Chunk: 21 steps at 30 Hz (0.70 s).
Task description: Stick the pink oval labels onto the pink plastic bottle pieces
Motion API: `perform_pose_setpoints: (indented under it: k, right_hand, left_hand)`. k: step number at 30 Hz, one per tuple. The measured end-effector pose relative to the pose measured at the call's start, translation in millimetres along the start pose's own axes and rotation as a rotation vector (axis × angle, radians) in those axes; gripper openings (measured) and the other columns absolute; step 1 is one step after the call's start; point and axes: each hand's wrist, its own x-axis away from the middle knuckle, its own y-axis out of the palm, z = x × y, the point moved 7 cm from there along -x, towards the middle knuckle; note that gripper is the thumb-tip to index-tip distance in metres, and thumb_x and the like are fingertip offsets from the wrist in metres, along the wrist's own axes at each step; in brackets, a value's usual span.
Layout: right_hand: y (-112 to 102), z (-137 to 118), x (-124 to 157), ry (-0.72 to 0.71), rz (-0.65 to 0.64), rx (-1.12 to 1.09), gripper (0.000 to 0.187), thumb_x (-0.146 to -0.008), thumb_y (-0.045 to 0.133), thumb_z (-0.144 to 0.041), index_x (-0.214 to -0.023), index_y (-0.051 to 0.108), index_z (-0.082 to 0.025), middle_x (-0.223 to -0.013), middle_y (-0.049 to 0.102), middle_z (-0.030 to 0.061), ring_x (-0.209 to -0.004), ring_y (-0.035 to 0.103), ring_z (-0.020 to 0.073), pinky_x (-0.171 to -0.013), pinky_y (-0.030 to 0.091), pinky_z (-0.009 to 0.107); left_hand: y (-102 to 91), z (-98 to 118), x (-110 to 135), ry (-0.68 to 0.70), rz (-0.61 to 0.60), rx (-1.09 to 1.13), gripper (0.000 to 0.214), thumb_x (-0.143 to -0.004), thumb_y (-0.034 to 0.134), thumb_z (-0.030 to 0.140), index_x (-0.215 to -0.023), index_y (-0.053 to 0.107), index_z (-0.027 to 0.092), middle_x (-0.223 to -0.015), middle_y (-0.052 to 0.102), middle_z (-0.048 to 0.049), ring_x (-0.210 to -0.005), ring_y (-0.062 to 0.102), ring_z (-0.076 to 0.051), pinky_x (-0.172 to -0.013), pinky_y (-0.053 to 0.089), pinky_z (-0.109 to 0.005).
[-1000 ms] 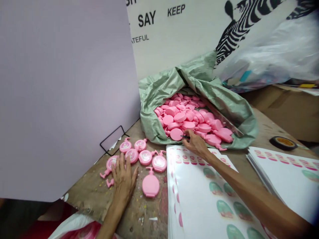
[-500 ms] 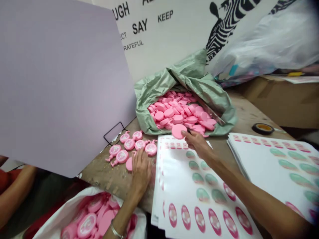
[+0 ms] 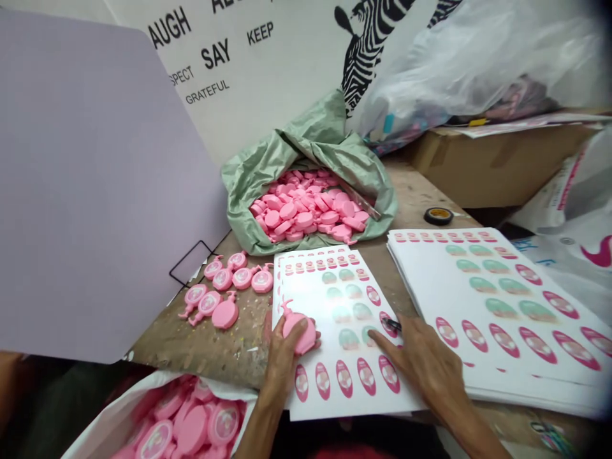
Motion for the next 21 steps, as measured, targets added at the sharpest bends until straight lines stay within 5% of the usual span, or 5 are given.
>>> perform_pose_setpoints:
  k: [4, 8, 11, 15, 21]
  right_hand:
    - [-4, -5, 3, -0.010, 0.082, 0.027, 0.032, -0.086, 0.045, -0.046, -0.097, 0.061, -0.020, -0.094, 0.067, 0.0138, -0.089, 0.064, 0.0322, -0.066, 0.048, 0.041]
    - [-9, 12, -7, 0.108, -0.051, -0.389, 0.031, -0.086, 0.044, -0.050, -0.081, 0.059, -0.024, -0.076, 0.068, 0.0052, -0.071, 0.064, 0.0250, -0.059, 0.048, 0.035]
    - [-38, 60, -24, 0.134, -0.045, -0.629, 0.035, -0.080, 0.050, -0.056, -0.071, 0.060, -0.024, -0.064, 0.064, 0.0019, -0.063, 0.060, 0.0216, -0.057, 0.047, 0.032]
    - [-93, 164, -36, 0.351, 0.103, -0.528, 0.023, -0.073, 0.064, -0.051, -0.071, 0.067, -0.028, -0.066, 0.067, 0.0050, -0.058, 0.057, 0.0192, -0.055, 0.043, 0.031]
    - [-114, 250, -56, 0.372, 0.086, -0.419, 0.029, -0.074, 0.065, -0.052, -0.073, 0.068, -0.023, -0.069, 0.066, 0.0079, -0.060, 0.057, 0.0176, -0.061, 0.040, 0.036]
  left_hand:
    - [-2.0, -1, 0, 0.050, 0.006, -0.013, 0.048, -0.068, 0.079, 0.036, -0.105, 0.058, 0.014, -0.095, 0.071, -0.0118, -0.075, 0.069, -0.019, -0.067, 0.058, -0.031]
    - [-4.3, 4, 1, 0.013, 0.016, 0.000, 0.046, -0.072, 0.074, 0.037, -0.107, 0.056, 0.014, -0.094, 0.072, -0.0120, -0.067, 0.068, -0.018, -0.062, 0.057, -0.029]
    - [-9.4, 15, 0, 0.010, 0.062, -0.050, 0.045, -0.070, 0.076, 0.036, -0.106, 0.057, 0.016, -0.099, 0.072, -0.0100, -0.065, 0.068, -0.017, -0.059, 0.057, -0.027]
    - [2.2, 22, -5, 0.005, 0.056, -0.093, 0.050, -0.063, 0.081, 0.032, -0.106, 0.060, 0.017, -0.100, 0.073, -0.0096, -0.068, 0.068, -0.019, -0.059, 0.058, -0.029]
    - [24.7, 14, -9, -0.052, 0.012, -0.088, 0.043, -0.066, 0.078, 0.036, -0.097, 0.067, 0.008, -0.092, 0.073, -0.0131, -0.064, 0.067, -0.017, -0.058, 0.057, -0.026]
